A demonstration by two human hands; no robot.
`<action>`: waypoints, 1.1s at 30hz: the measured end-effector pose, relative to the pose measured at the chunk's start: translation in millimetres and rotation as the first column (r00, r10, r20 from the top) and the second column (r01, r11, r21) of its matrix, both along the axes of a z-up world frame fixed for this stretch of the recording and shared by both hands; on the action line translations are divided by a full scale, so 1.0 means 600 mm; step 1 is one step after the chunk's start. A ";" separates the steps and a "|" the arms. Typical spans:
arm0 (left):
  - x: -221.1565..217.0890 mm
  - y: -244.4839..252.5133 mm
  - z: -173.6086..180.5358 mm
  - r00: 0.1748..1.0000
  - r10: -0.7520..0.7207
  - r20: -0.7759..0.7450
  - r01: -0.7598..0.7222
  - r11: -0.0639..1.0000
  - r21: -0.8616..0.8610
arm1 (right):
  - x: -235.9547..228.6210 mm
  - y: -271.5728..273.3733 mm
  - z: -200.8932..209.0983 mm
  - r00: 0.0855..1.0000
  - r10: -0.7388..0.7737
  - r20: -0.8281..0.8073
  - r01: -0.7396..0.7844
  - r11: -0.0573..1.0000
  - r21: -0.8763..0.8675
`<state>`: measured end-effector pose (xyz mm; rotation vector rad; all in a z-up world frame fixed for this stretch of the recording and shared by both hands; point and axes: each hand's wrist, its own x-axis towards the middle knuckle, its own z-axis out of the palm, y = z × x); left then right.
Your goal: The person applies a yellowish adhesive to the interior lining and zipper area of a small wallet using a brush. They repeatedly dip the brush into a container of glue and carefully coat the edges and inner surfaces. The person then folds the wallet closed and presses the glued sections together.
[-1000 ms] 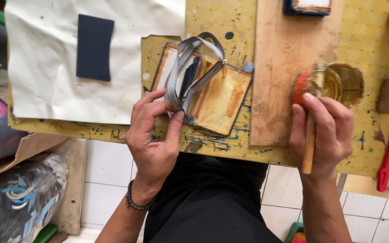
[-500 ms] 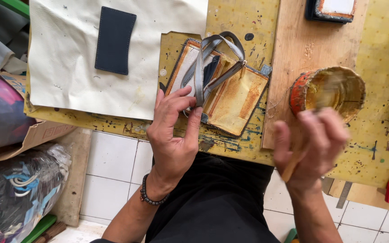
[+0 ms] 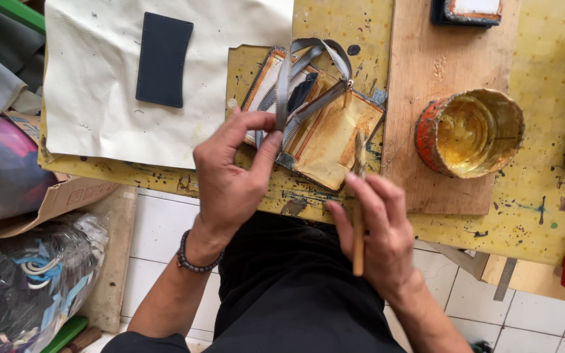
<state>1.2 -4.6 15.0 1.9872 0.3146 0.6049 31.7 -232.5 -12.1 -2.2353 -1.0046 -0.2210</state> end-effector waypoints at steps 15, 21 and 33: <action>0.022 0.039 0.033 0.996 -0.092 -0.018 0.083 0.956 -0.282 | 0.073 0.036 0.050 0.860 0.318 0.400 -0.451 0.840 0.302; 0.074 0.022 0.010 0.965 -0.262 -0.016 0.213 0.818 -0.534 | -0.012 0.040 0.063 0.958 0.158 0.241 -0.191 0.974 0.121; 0.011 0.018 0.009 0.980 -0.070 -0.186 -0.001 0.933 -0.359 | 0.057 -0.101 0.096 0.948 -0.276 -0.157 0.308 0.920 0.241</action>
